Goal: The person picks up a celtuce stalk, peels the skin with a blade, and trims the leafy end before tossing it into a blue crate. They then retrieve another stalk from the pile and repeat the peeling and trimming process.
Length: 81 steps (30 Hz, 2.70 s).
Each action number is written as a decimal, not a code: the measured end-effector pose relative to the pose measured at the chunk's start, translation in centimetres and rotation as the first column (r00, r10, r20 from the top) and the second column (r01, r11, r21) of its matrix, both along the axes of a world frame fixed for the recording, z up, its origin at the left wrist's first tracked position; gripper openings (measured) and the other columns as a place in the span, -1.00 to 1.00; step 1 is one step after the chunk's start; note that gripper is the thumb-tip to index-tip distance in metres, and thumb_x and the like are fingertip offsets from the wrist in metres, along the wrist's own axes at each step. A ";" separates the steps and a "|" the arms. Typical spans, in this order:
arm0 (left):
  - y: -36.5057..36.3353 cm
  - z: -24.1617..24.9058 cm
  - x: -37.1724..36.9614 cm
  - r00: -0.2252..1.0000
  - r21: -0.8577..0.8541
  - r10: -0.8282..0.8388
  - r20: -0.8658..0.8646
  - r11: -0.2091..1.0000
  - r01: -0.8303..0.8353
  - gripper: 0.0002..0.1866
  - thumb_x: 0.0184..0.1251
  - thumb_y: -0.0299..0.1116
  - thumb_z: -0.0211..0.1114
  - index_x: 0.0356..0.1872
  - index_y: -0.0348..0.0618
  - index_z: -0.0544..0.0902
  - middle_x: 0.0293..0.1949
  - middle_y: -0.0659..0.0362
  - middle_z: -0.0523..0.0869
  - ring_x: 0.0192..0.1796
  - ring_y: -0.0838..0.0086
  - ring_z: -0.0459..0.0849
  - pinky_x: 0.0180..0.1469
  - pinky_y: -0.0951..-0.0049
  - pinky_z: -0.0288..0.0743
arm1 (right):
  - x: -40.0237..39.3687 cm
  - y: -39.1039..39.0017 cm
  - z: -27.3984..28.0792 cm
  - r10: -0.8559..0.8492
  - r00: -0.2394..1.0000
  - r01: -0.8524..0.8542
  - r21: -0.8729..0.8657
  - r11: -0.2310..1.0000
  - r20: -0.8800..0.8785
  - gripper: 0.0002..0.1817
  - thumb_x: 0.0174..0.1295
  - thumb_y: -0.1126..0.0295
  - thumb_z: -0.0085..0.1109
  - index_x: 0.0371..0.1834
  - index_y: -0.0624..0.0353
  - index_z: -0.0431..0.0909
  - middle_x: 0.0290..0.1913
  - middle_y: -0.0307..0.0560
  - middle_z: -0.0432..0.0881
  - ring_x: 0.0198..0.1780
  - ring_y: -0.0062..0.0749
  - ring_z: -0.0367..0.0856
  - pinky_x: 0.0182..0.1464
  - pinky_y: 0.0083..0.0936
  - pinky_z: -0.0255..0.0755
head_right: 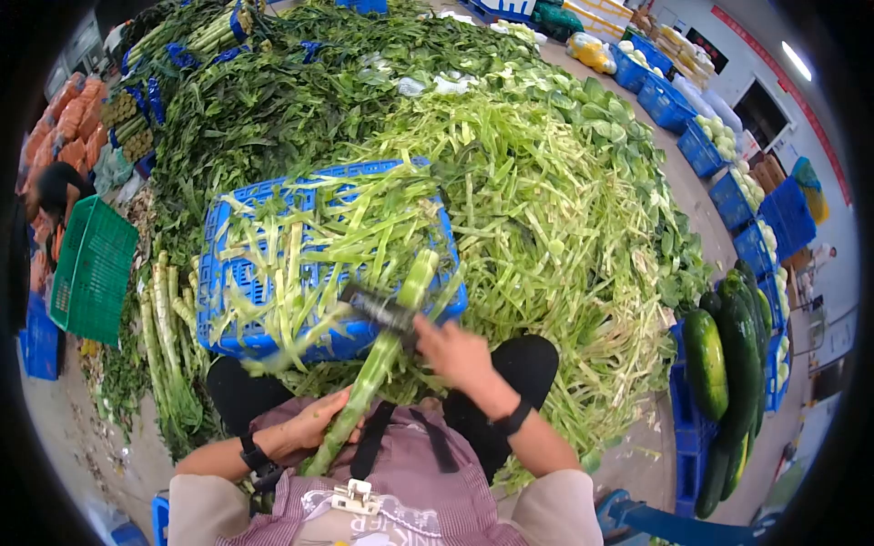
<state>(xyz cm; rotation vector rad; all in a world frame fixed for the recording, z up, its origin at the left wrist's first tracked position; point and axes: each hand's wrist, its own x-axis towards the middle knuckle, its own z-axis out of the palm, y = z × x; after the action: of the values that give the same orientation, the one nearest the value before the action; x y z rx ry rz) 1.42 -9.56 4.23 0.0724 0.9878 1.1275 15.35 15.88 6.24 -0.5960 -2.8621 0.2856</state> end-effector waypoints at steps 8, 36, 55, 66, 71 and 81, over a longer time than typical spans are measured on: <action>0.3 2.2 -1.2 0.996 0.044 0.069 -0.054 0.997 -0.067 -0.49 0.55 0.05 -0.22 0.31 -0.04 0.28 -0.38 0.14 0.55 -0.54 0.49 0.51 -0.44 0.53 0.45 | -1.5 -0.9 -0.4 -0.033 0.982 0.025 -0.048 0.999 -0.188 -0.64 0.21 0.16 0.17 0.08 -0.09 0.58 -0.51 -0.06 0.49 -0.55 -0.16 0.57 -0.55 -0.27 0.45; -0.5 -2.1 0.9 0.961 -0.031 0.139 0.238 0.990 -0.136 -0.46 0.50 0.14 -0.17 0.03 -0.16 0.46 -0.39 0.09 0.59 -0.49 0.35 0.59 -0.43 0.42 0.47 | 2.3 2.7 -2.6 -0.291 0.915 0.226 -0.242 0.944 -0.280 -0.59 0.19 0.25 0.20 0.13 -0.02 0.57 -0.49 0.00 0.60 -0.47 -0.14 0.63 -0.48 -0.26 0.48; -0.8 -4.3 -0.6 0.968 -0.018 0.139 0.209 0.990 -0.138 -0.54 0.49 0.05 -0.06 0.14 -0.10 0.38 -0.38 0.11 0.58 -0.51 0.43 0.56 -0.47 0.49 0.49 | 1.9 -5.0 -1.6 0.344 0.938 -0.347 -0.069 0.936 -0.046 -0.51 0.12 0.27 0.22 0.19 -0.07 0.50 -0.48 -0.07 0.53 -0.53 -0.17 0.56 -0.53 -0.30 0.45; -0.1 -2.5 0.5 0.983 0.139 0.152 0.101 0.976 -0.165 -0.53 0.46 0.11 -0.05 0.19 0.06 0.34 -0.42 0.09 0.55 -0.60 0.42 0.49 -0.57 0.48 0.42 | -1.5 2.1 -2.2 -0.149 0.937 0.129 -0.086 0.988 -0.316 -0.60 0.20 0.21 0.20 0.14 -0.13 0.55 -0.51 -0.06 0.56 -0.51 -0.13 0.59 -0.47 -0.30 0.50; -0.4 -2.4 0.6 0.984 0.168 0.171 -0.049 0.973 -0.160 -0.40 0.49 -0.13 -0.01 0.48 0.12 0.05 -0.41 0.14 0.54 -0.53 0.47 0.50 -0.53 0.50 0.44 | -2.0 0.6 -2.0 0.183 0.953 -0.125 0.237 0.964 -0.242 -0.60 0.10 0.16 0.24 0.06 -0.18 0.56 -0.58 -0.20 0.43 -0.63 -0.35 0.50 -0.62 -0.46 0.41; -0.8 -4.8 -0.1 0.993 0.112 0.116 -0.014 0.987 -0.113 -0.55 0.47 0.02 -0.01 0.20 -0.04 0.33 -0.37 0.11 0.60 -0.55 0.40 0.57 -0.52 0.43 0.46 | 2.0 -1.4 -3.7 -0.026 0.965 0.003 -0.089 0.996 -0.259 -0.54 0.18 0.18 0.17 0.20 -0.14 0.51 -0.41 -0.01 0.60 -0.47 -0.09 0.61 -0.50 -0.23 0.47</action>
<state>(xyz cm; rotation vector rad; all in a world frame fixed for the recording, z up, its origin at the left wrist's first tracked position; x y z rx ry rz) 1.30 -10.35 -0.52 0.1179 0.9570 1.2891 17.40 14.47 2.54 -0.5500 -2.6018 0.4538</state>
